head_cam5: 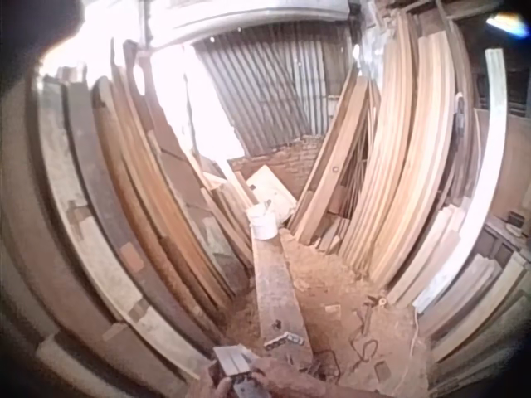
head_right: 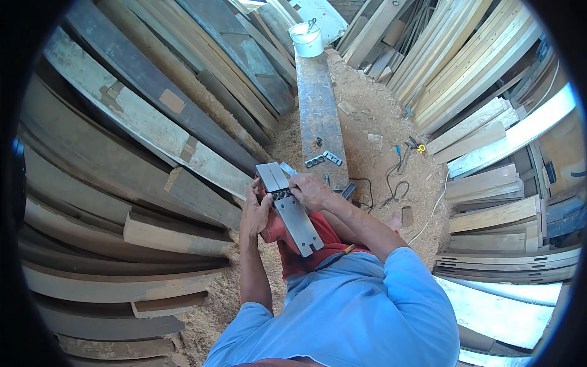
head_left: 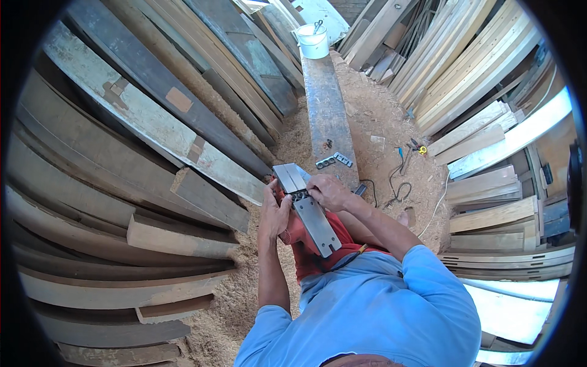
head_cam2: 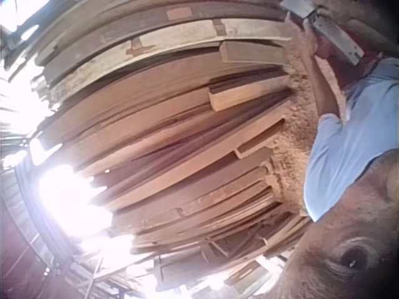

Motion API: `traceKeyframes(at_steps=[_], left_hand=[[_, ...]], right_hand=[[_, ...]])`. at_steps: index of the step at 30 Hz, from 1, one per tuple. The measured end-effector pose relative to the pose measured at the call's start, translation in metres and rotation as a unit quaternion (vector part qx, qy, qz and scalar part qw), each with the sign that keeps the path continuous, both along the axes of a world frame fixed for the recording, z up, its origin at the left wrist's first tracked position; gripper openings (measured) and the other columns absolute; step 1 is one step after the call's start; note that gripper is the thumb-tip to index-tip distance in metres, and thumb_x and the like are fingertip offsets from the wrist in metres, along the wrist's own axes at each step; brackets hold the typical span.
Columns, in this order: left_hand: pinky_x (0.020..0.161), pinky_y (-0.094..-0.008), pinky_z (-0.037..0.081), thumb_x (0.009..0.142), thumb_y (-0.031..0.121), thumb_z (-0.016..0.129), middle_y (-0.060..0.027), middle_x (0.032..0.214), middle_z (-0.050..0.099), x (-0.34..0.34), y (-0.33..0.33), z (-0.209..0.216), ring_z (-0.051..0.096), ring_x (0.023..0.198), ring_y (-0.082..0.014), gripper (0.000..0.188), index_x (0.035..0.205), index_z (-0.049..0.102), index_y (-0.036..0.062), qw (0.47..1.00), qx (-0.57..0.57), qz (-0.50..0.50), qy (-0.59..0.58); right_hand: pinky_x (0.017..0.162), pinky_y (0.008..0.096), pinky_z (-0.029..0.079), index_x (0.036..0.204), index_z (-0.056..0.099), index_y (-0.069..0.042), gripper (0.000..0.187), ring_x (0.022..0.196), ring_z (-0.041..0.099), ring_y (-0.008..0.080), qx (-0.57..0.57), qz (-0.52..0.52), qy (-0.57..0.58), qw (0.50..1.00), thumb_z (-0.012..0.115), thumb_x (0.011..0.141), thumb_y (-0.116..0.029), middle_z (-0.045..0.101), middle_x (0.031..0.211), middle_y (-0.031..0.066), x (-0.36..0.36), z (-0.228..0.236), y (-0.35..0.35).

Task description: The person holds an electric power planer and uses a small hex key to remove and replace screws on the planer blade assembly, handling a metal ruler and a small mounting plate.

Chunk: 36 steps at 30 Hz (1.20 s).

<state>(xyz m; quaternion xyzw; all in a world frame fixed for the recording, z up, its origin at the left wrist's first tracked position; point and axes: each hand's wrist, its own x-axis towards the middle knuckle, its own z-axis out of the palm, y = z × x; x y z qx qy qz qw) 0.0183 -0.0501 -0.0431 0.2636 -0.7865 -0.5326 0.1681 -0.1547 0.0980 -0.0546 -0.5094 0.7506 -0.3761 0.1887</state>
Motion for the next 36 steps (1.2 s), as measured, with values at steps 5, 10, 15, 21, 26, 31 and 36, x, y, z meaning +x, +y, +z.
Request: traceKeyframes(at_steps=[5, 10, 15, 21, 26, 31, 36], left_hand=[[0.115, -0.0432, 0.043, 0.097, 0.014, 0.064, -0.0299, 0.143, 0.056, -0.004, 0.005, 0.009, 0.057, 0.134, -0.037, 0.062, 0.15, 0.037, -0.0059, 1.0, -0.016, 0.002, -0.015], [0.115, -0.043, 0.042, 0.097, 0.013, 0.064, -0.0299, 0.143, 0.055, 0.0, 0.0, 0.005, 0.056, 0.134, -0.0358, 0.062, 0.15, 0.037, -0.0059, 1.0, 0.007, 0.001, -0.002], [0.115, -0.0426, 0.042, 0.098, 0.013, 0.064, -0.0283, 0.143, 0.056, -0.005, 0.002, 0.003, 0.056, 0.133, -0.0353, 0.062, 0.151, 0.037, -0.0043, 1.0, -0.015, -0.005, 0.001], [0.111, -0.0425, 0.045, 0.097, 0.007, 0.062, -0.023, 0.139, 0.058, -0.001, 0.001, -0.006, 0.057, 0.129, -0.0302, 0.06, 0.151, 0.037, -0.0019, 0.998, 0.052, -0.001, 0.028], [0.111, -0.043, 0.045, 0.098, 0.008, 0.061, -0.025, 0.14, 0.057, 0.0, -0.002, -0.007, 0.058, 0.13, -0.0319, 0.059, 0.151, 0.036, -0.002, 0.999, 0.032, -0.004, 0.007], [0.11, -0.0449, 0.045, 0.099, 0.014, 0.063, -0.0289, 0.14, 0.058, -0.002, 0.001, 0.003, 0.058, 0.131, -0.0372, 0.061, 0.153, 0.037, -0.0008, 0.999, 0.007, 0.004, -0.033], [0.111, -0.046, 0.045, 0.1, 0.017, 0.063, -0.0303, 0.141, 0.057, -0.001, 0.0, 0.0, 0.058, 0.131, -0.0392, 0.062, 0.153, 0.037, 0.0005, 0.999, 0.008, 0.005, -0.035]], right_hand=[[0.091, 0.051, 0.051, 0.097, 0.07, -0.003, 0.019, 0.098, 0.068, 0.0408, 0.008, -0.021, 0.017, 1.0, 0.064, 0.093, -0.02, 0.07, 0.096, 0.0206, 0.005, -0.001, -0.001], [0.092, 0.0504, 0.051, 0.098, 0.069, -0.003, 0.017, 0.1, 0.067, 0.0397, -0.028, -0.001, 0.015, 0.999, 0.063, 0.093, -0.018, 0.07, 0.098, 0.0202, 0.003, -0.005, -0.004], [0.091, 0.0497, 0.052, 0.1, 0.069, -0.003, 0.018, 0.1, 0.068, 0.0396, -0.024, 0.001, 0.049, 0.999, 0.063, 0.094, -0.018, 0.071, 0.099, 0.0205, 0.004, -0.01, -0.003], [0.09, 0.0495, 0.051, 0.095, 0.069, -0.003, 0.015, 0.1, 0.067, 0.0391, 0.068, -0.056, -0.003, 0.996, 0.062, 0.093, -0.017, 0.069, 0.097, 0.0194, 0.013, 0.008, -0.005], [0.093, 0.0483, 0.05, 0.1, 0.066, -0.003, 0.017, 0.105, 0.065, 0.0384, -0.058, -0.001, 0.025, 0.998, 0.063, 0.096, -0.019, 0.067, 0.103, 0.0181, 0.011, -0.011, -0.005], [0.092, 0.0489, 0.049, 0.101, 0.063, -0.003, 0.012, 0.105, 0.064, 0.0389, 0.041, -0.039, 0.013, 0.998, 0.062, 0.095, -0.014, 0.066, 0.101, 0.0188, 0.015, -0.004, -0.007], [0.091, 0.0501, 0.05, 0.102, 0.063, -0.002, 0.016, 0.102, 0.066, 0.0405, -0.03, -0.011, 0.021, 0.999, 0.063, 0.096, -0.017, 0.067, 0.1, 0.0205, 0.006, -0.016, -0.005]])
